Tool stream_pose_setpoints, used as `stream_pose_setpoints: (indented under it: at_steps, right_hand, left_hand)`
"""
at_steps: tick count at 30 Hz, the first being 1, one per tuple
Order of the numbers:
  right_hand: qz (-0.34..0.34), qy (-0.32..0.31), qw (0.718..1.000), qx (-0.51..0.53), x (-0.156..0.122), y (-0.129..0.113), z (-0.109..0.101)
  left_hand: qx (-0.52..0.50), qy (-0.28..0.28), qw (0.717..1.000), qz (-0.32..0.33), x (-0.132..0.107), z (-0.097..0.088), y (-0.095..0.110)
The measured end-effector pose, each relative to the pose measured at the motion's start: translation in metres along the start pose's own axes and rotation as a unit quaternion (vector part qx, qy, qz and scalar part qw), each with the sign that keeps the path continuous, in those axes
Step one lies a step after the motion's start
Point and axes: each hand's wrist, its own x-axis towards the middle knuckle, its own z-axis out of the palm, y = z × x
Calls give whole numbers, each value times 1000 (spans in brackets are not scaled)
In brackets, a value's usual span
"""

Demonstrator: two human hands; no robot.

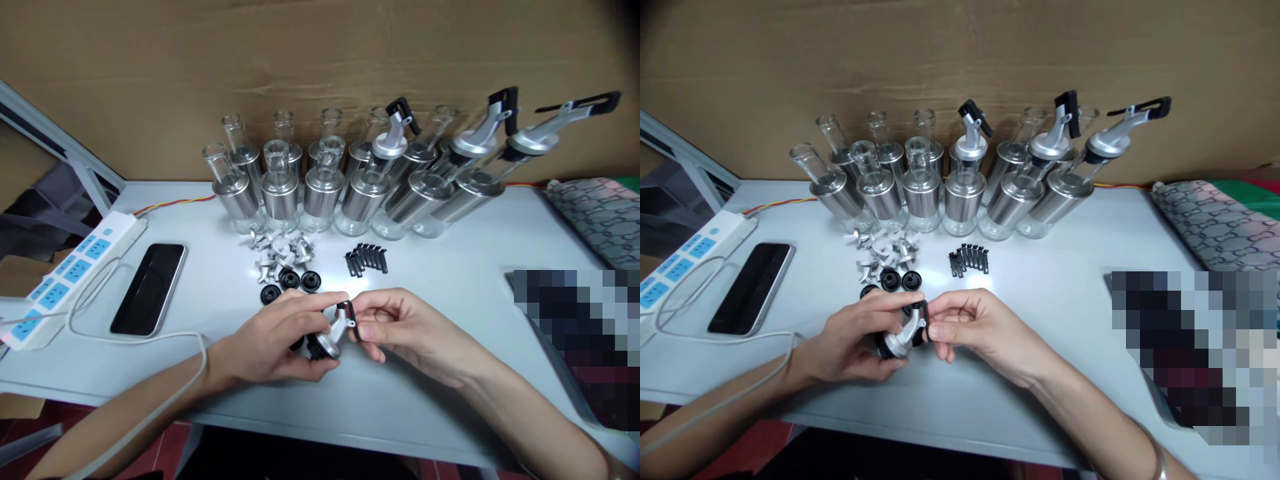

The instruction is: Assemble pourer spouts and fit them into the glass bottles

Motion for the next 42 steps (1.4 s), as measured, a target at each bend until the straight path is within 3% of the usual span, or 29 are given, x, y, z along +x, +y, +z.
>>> stream_pose_setpoints:
  at_steps: [5, 8, 16, 22, 28, 42]
  right_hand:
    - [39, -121, 989, 69, 1, 2, -2]
    - [30, -149, 984, 90, 2, 6, -1]
    - [-9, -106, 990, 91, 5, 11, 3]
    - [-52, -112, 988, 90, 5, 14, 5]
    - [-94, -60, 993, 46, 5, 13, 6]
    - [-116, -71, 987, -81, -2, 11, 2]
  left_hand:
    - [-68, 16, 997, -19, 0, 5, 4]
    - [-100, 17, 994, -36, -1, 8, 6]
    - [-185, 19, 979, -87, -5, 13, 6]
    - [-186, 24, 979, -74, -5, 12, 5]
    - [-128, 22, 990, -62, -2, 11, 0]
    - [7, -26, 999, 21, 3, 4, -4]
